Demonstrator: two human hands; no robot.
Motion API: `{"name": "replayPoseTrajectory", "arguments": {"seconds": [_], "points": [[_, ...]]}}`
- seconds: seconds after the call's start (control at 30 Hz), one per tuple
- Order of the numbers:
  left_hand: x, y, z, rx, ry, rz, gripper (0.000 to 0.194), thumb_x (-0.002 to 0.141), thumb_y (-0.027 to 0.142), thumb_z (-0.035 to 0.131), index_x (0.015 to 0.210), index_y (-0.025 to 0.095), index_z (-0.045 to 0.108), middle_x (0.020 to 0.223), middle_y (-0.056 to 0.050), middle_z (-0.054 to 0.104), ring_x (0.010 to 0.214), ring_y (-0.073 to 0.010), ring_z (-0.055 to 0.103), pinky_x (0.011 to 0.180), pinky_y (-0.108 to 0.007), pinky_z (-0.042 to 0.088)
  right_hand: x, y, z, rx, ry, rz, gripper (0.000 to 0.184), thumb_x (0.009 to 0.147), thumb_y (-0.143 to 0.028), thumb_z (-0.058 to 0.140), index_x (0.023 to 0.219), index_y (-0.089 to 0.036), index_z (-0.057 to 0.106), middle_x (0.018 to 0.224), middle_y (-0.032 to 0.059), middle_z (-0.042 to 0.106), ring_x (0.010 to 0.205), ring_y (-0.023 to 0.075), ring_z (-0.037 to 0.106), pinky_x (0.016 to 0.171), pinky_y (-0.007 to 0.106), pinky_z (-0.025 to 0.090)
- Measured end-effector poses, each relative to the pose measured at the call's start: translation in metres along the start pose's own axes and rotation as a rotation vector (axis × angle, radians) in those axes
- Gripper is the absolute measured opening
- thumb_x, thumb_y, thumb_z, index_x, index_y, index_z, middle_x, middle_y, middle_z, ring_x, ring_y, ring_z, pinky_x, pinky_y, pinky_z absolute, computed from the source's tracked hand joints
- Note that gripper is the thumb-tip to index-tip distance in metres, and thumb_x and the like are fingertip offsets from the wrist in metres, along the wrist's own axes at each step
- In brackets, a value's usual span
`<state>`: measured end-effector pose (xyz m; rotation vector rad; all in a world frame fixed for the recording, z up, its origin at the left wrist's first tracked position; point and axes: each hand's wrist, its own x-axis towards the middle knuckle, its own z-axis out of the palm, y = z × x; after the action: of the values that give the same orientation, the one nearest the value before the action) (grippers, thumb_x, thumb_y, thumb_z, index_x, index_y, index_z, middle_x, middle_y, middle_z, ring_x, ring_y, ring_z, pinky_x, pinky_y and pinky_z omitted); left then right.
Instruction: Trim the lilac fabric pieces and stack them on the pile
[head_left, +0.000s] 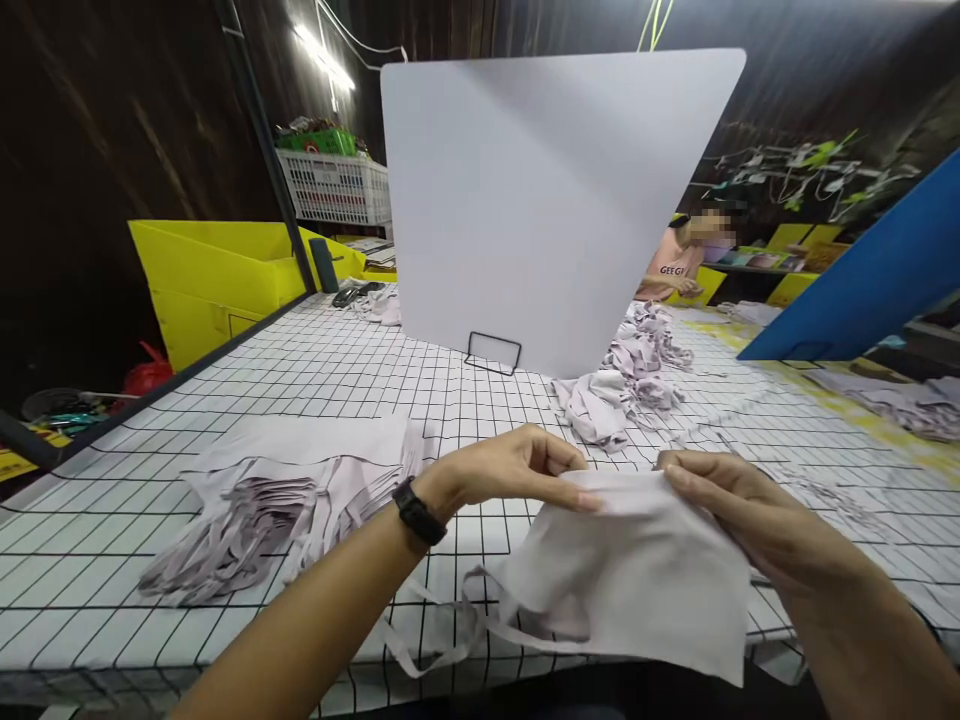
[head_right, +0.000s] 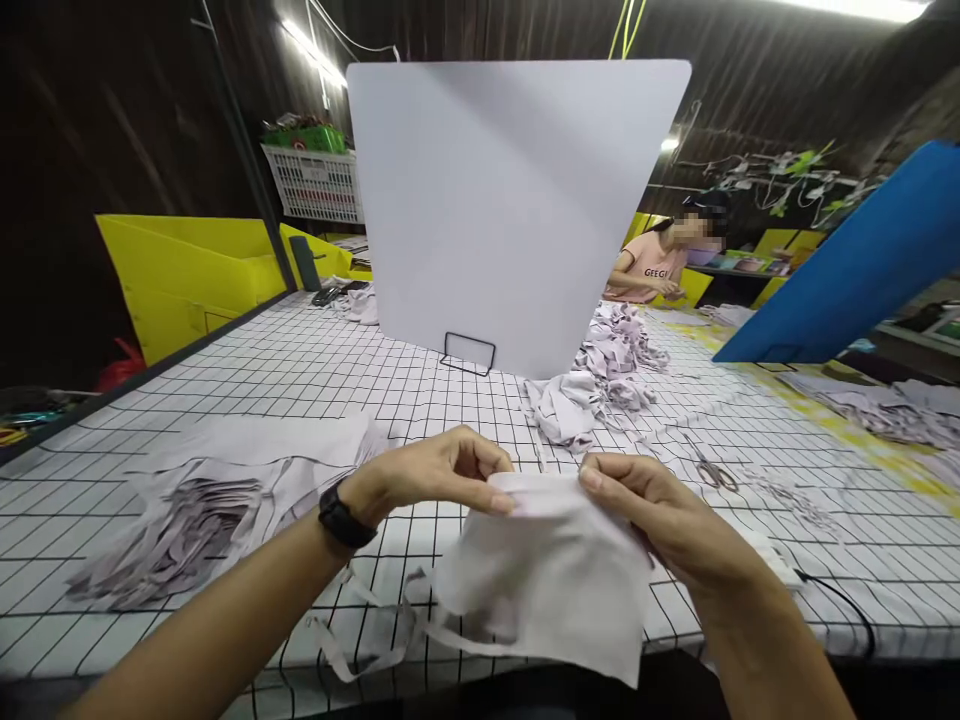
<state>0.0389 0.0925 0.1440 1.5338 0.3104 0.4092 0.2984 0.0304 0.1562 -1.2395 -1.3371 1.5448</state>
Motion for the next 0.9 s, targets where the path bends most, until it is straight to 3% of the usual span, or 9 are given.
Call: {"name": "replayPoseTrajectory", "arguments": {"seconds": [0.27, 0.43, 0.5, 0.67, 0.77, 0.9], "points": [[-0.046, 0.03, -0.036, 0.376, 0.218, -0.062, 0.037, 0.081, 0.044, 0.078, 0.064, 0.014, 0.064, 0.062, 0.003, 0.049, 0.06, -0.0086, 0.042, 0.054, -0.023, 0.028, -0.01, 0.0, -0.046, -0.047, 0.203, -0.049, 0.045, 0.069, -0.059, 0.085, 0.065, -0.019, 0.065, 0.059, -0.0011, 0.052, 0.048, 0.0098, 0.047, 0.041, 0.02, 0.038], [-0.053, 0.038, -0.047, 0.636, 0.261, -0.073, 0.03, 0.085, 0.043, 0.072, 0.075, 0.014, 0.072, 0.07, -0.001, 0.064, 0.069, -0.0128, 0.057, 0.063, -0.024, 0.04, -0.007, 0.012, -0.062, -0.14, 0.238, -0.158, 0.045, 0.078, -0.06, 0.077, 0.063, -0.021, 0.062, 0.059, -0.0007, 0.052, 0.051, 0.0114, 0.045, 0.045, 0.023, 0.041], [-0.05, 0.037, -0.05, 0.766, 0.283, -0.063, 0.025, 0.087, 0.039, 0.068, 0.084, 0.015, 0.075, 0.08, -0.004, 0.072, 0.078, -0.0161, 0.063, 0.071, -0.027, 0.045, -0.008, 0.013, -0.058, -0.145, 0.234, -0.21, 0.046, 0.08, -0.062, 0.074, 0.062, -0.021, 0.06, 0.057, -0.0013, 0.049, 0.049, 0.0116, 0.043, 0.045, 0.025, 0.04], [-0.037, 0.026, -0.059, 1.002, 0.43, -0.037, 0.015, 0.085, 0.025, 0.063, 0.088, 0.017, 0.076, 0.092, -0.006, 0.078, 0.086, -0.0197, 0.069, 0.077, -0.032, 0.05, -0.03, 0.002, -0.035, -0.135, 0.033, -0.261, 0.043, 0.077, -0.062, 0.075, 0.062, -0.024, 0.064, 0.056, 0.0018, 0.055, 0.049, 0.0161, 0.048, 0.045, 0.03, 0.04], [-0.026, 0.021, -0.056, 0.964, 0.45, 0.0, 0.014, 0.086, 0.022, 0.062, 0.089, 0.018, 0.075, 0.095, -0.006, 0.078, 0.09, -0.0205, 0.069, 0.082, -0.034, 0.052, -0.038, -0.011, -0.015, -0.018, 0.112, -0.261, 0.04, 0.073, -0.059, 0.082, 0.061, -0.025, 0.065, 0.055, -0.0005, 0.052, 0.048, 0.0143, 0.046, 0.044, 0.027, 0.037], [-0.01, 0.028, -0.025, 0.732, 0.371, 0.075, 0.025, 0.09, 0.031, 0.066, 0.11, 0.018, 0.071, 0.115, -0.01, 0.074, 0.107, -0.022, 0.067, 0.093, -0.037, 0.051, -0.016, -0.026, 0.015, -0.03, 0.184, -0.318, 0.037, 0.072, -0.055, 0.085, 0.067, -0.022, 0.069, 0.057, -0.0026, 0.051, 0.05, 0.0102, 0.044, 0.044, 0.023, 0.034]]}}
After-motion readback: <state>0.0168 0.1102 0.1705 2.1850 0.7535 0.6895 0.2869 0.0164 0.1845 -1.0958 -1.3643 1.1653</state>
